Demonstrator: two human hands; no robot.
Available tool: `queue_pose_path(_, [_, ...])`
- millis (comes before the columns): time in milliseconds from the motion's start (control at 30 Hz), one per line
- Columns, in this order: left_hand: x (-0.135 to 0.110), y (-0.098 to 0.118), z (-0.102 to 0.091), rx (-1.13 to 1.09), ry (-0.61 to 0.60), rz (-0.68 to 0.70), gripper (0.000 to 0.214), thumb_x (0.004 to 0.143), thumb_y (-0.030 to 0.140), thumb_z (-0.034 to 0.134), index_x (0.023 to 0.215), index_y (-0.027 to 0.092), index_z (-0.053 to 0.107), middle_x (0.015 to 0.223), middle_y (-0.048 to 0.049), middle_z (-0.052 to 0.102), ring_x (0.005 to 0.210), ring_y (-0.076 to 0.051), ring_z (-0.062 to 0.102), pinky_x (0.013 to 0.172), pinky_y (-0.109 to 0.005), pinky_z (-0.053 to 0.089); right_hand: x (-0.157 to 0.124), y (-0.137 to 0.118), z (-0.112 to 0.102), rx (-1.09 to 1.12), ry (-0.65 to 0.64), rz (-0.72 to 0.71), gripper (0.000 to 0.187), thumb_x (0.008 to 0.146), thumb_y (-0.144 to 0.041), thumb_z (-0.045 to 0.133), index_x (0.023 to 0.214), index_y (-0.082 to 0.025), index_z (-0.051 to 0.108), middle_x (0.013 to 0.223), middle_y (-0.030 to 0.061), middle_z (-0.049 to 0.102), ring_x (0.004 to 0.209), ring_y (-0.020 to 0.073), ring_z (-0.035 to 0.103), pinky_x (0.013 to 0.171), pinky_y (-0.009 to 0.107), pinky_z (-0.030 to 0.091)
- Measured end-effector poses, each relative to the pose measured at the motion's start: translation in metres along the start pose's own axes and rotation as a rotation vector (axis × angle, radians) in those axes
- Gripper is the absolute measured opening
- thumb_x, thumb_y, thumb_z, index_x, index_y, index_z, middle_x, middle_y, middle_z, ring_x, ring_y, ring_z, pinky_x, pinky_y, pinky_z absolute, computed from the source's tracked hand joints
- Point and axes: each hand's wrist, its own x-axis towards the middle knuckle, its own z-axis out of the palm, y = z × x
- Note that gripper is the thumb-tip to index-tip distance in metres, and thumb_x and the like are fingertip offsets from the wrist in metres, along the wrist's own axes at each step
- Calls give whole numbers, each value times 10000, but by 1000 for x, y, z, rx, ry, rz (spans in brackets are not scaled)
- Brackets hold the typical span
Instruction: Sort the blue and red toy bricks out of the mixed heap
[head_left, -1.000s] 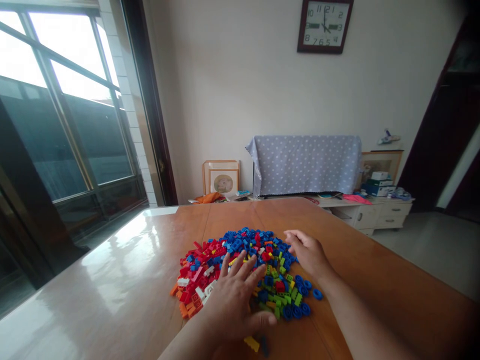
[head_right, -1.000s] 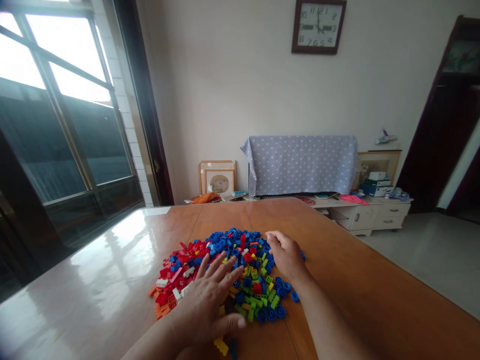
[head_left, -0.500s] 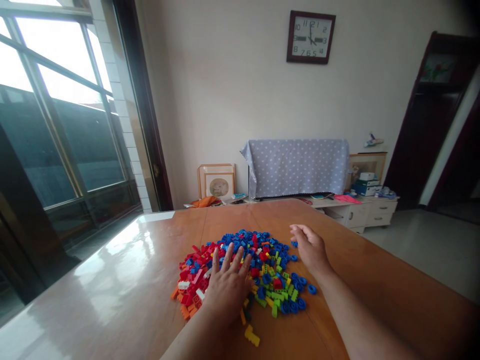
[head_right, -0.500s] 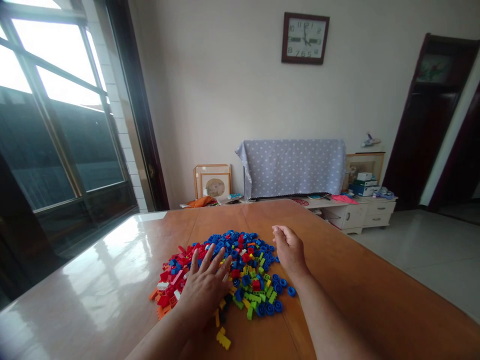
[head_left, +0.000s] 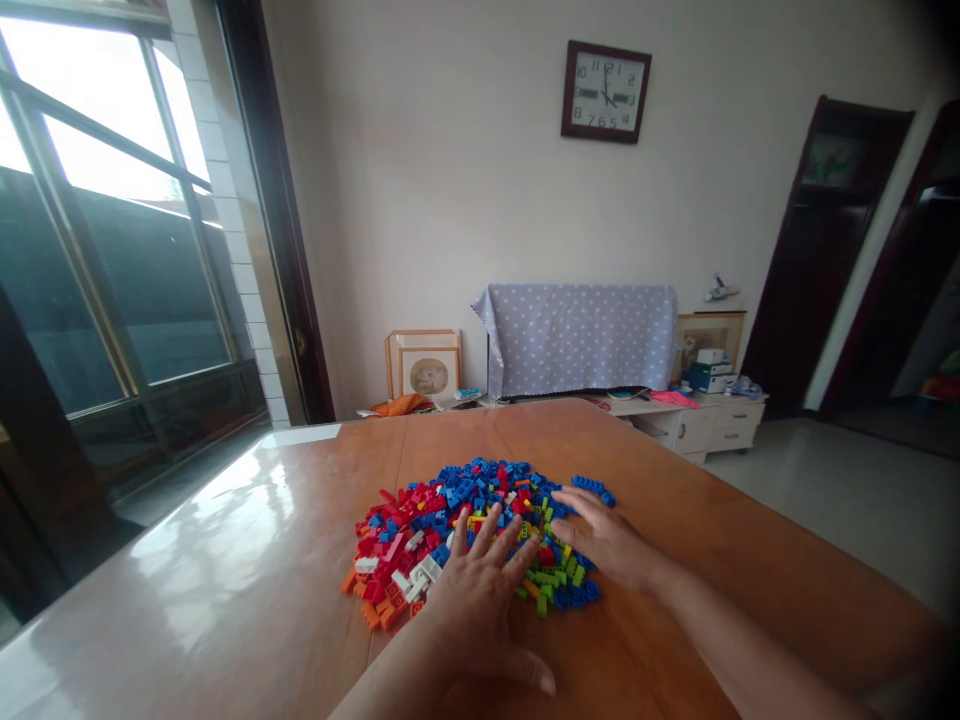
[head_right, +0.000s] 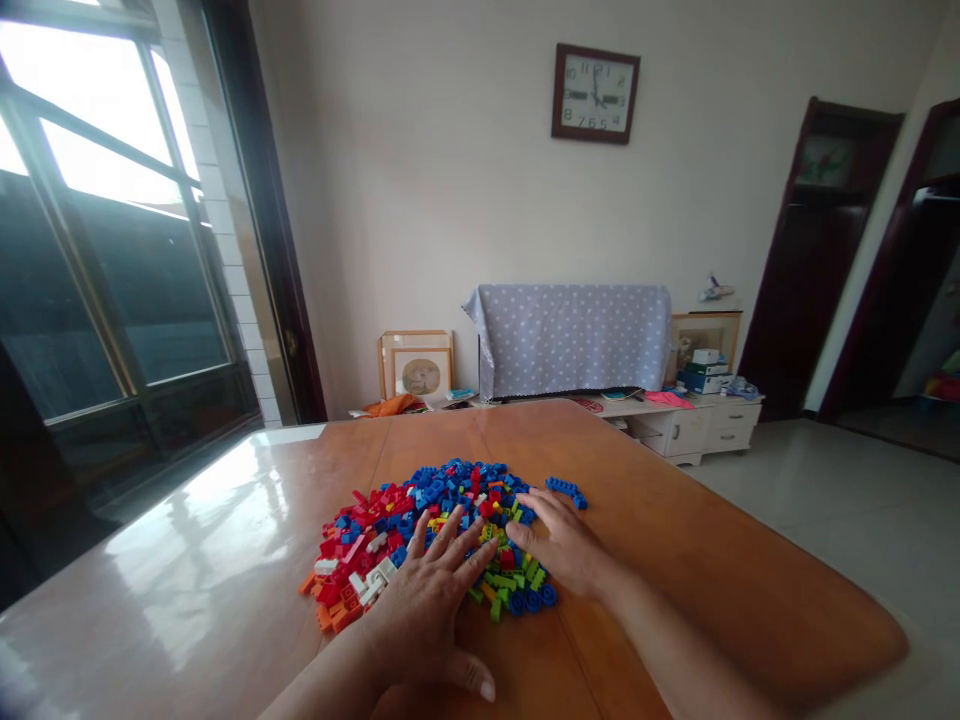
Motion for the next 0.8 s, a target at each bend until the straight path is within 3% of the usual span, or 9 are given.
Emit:
queue_pose_path(100, [1, -3, 3, 17, 20, -5, 1175, 643, 935, 520, 1599, 359, 153, 1679, -56, 144, 1521, -456, 88, 1169, -737, -52, -27, 16, 3, -123, -228, 28, 863, 832, -747, 569, 1555, -327, 354, 1682, 44, 153, 1544, 345, 80, 1231, 558, 167])
queue_pose_path(233, [1, -14, 7, 73, 70, -50, 1136, 670, 926, 502, 1596, 351, 184, 1681, -58, 136, 1521, -459, 84, 1167, -738, -59, -41, 16, 11, -259, -353, 14, 1025, 761, -806, 597, 1594, -355, 209, 1691, 30, 16, 1542, 361, -14, 1236, 569, 127])
queue_pose_path(500, [-1, -27, 16, 211, 168, -173, 874, 836, 809, 449, 1562, 342, 316, 1645, -58, 291, 1524, -413, 140, 1192, -697, -10, -24, -10, 31, -303, -345, -55, 947, 840, -802, 483, 1601, -364, 130, 1689, 7, 25, 1544, 343, -20, 1248, 548, 93])
queue_pose_path(800, [0, -18, 11, 239, 198, -240, 715, 919, 700, 432, 1536, 341, 375, 1628, -53, 332, 1523, -382, 174, 1202, -682, 23, -13, -5, 49, -326, -302, -134, 866, 888, -722, 503, 1598, -370, 152, 1685, -3, 68, 1544, 343, 28, 1248, 542, 128])
